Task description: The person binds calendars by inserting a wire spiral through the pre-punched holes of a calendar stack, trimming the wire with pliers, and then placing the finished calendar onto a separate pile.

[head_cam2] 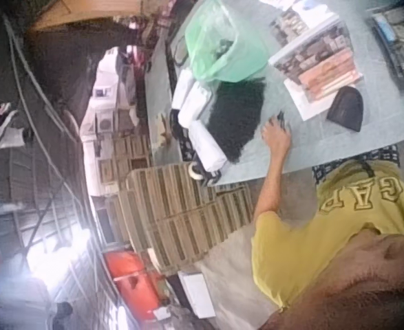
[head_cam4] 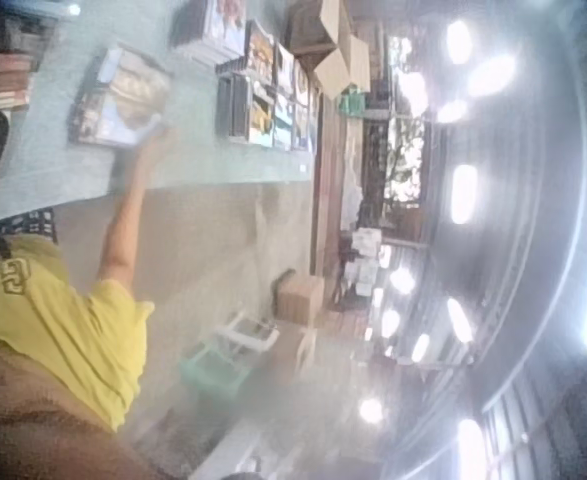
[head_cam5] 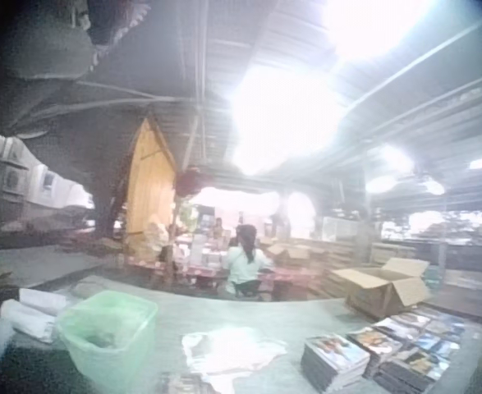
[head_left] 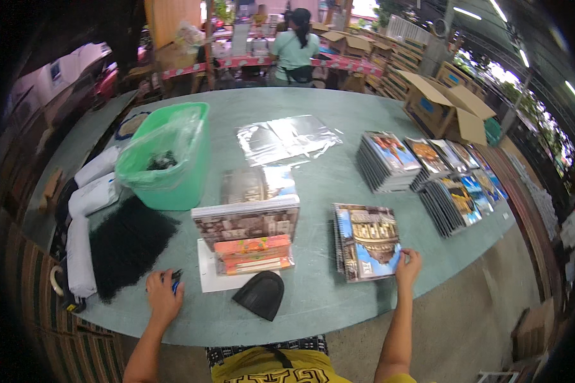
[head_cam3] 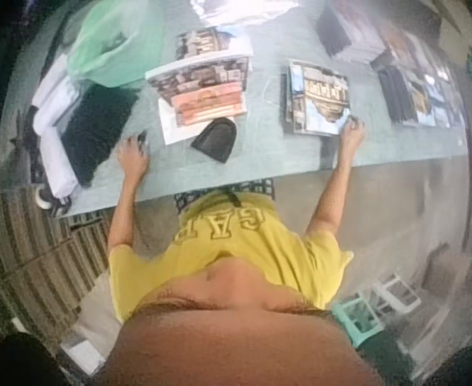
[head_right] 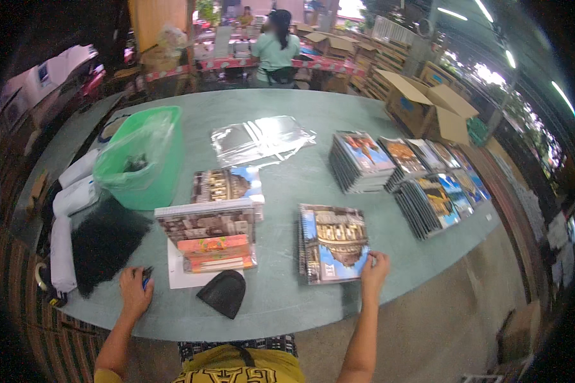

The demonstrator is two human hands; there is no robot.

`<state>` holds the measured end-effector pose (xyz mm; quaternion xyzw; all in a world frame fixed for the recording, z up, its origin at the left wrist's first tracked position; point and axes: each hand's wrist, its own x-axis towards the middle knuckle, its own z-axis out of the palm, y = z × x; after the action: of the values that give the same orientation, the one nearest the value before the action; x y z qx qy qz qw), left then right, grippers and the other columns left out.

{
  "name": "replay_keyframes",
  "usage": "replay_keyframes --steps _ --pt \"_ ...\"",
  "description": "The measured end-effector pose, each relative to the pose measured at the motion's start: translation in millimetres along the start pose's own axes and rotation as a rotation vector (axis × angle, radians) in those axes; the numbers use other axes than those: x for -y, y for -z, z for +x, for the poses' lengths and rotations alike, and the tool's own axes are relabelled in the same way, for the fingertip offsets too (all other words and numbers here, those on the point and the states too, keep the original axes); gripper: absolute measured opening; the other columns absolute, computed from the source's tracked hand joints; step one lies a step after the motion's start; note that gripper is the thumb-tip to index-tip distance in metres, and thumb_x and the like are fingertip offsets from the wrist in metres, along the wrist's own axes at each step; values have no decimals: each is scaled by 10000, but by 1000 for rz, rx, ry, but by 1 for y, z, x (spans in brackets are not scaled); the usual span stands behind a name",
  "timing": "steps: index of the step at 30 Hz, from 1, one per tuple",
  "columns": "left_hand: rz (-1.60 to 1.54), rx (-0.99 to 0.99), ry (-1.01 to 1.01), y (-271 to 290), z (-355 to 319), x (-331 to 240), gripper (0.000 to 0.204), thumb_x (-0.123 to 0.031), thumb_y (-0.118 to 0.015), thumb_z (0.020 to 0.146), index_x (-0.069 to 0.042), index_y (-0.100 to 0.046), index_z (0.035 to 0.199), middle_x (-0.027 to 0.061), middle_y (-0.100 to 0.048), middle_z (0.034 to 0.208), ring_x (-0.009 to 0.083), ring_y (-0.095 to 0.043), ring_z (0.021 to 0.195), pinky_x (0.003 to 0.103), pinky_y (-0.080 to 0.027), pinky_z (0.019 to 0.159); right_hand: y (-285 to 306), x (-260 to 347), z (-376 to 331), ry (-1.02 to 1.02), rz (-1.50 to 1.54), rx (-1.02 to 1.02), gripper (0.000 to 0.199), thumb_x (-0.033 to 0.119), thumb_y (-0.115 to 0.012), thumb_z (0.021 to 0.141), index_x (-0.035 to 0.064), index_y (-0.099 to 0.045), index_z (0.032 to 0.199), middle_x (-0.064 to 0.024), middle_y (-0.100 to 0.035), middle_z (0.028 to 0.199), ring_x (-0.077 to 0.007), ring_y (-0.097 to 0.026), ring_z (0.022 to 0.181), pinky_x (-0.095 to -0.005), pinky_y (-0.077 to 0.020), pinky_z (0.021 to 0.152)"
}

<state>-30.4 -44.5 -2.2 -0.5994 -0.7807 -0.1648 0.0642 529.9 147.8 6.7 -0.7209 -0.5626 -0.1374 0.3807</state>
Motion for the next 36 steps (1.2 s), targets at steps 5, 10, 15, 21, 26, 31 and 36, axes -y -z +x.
replay_keyframes --steps 5,10,15,21,26,31,36 --pt "-603 36 -19 11 70 -39 788 -463 -602 819 30 -304 1357 259 -340 1365 369 -302 1285 439 -224 1069 4 137 12 64 834 194 238 130 -682 790 -6 -618 975 -130 -560 1135 -215 -532 1035 -348 -411 900" --pt "-940 73 -4 9 96 -100 676 -381 -548 894 10 -284 1378 225 -317 1398 314 -349 1269 373 -290 1046 -44 298 -19 -50 1105 423 206 185 -654 831 -19 -632 821 -63 -630 780 -131 -552 762 -281 -430 751" --pt "-757 132 219 77 71 0 445 -360 -598 856 -41 -566 1164 196 -635 994 297 -618 947 360 -473 821 -49 280 -17 -6 1182 450 186 125 -581 856 -3 -603 723 -23 -585 695 -90 -489 666 -239 -380 644" --pt "103 -197 869 63 4 147 385 -352 -652 779 27 -606 831 264 -624 835 414 -618 830 485 -494 712 -64 278 -28 -219 1261 501 324 281 -522 928 -21 -580 826 -58 -553 814 -134 -495 759 -289 -409 753" --pt "-8 4 952 53 10 161 461 -409 -645 768 32 -616 899 251 -627 953 384 -614 917 467 -488 778 -65 276 -25 -116 1261 467 331 256 -473 940 -2 -523 737 -36 -494 749 -135 -452 753 -297 -367 760" --pt "41 -6 953 63 13 160 439 -357 -628 746 44 -631 924 232 -639 962 375 -617 927 450 -492 802 -51 279 -28 -73 1286 475 335 271 -469 921 23 -500 698 -25 -459 712 -127 -410 705 -283 -336 694" --pt "80 -22 933 63 20 162 360 -284 -577 735 49 -646 854 237 -645 915 388 -625 887 458 -495 790 -52 266 -17 -98 1354 615 287 232 -454 887 19 -505 702 -7 -476 701 -109 -414 680 -249 -331 651"
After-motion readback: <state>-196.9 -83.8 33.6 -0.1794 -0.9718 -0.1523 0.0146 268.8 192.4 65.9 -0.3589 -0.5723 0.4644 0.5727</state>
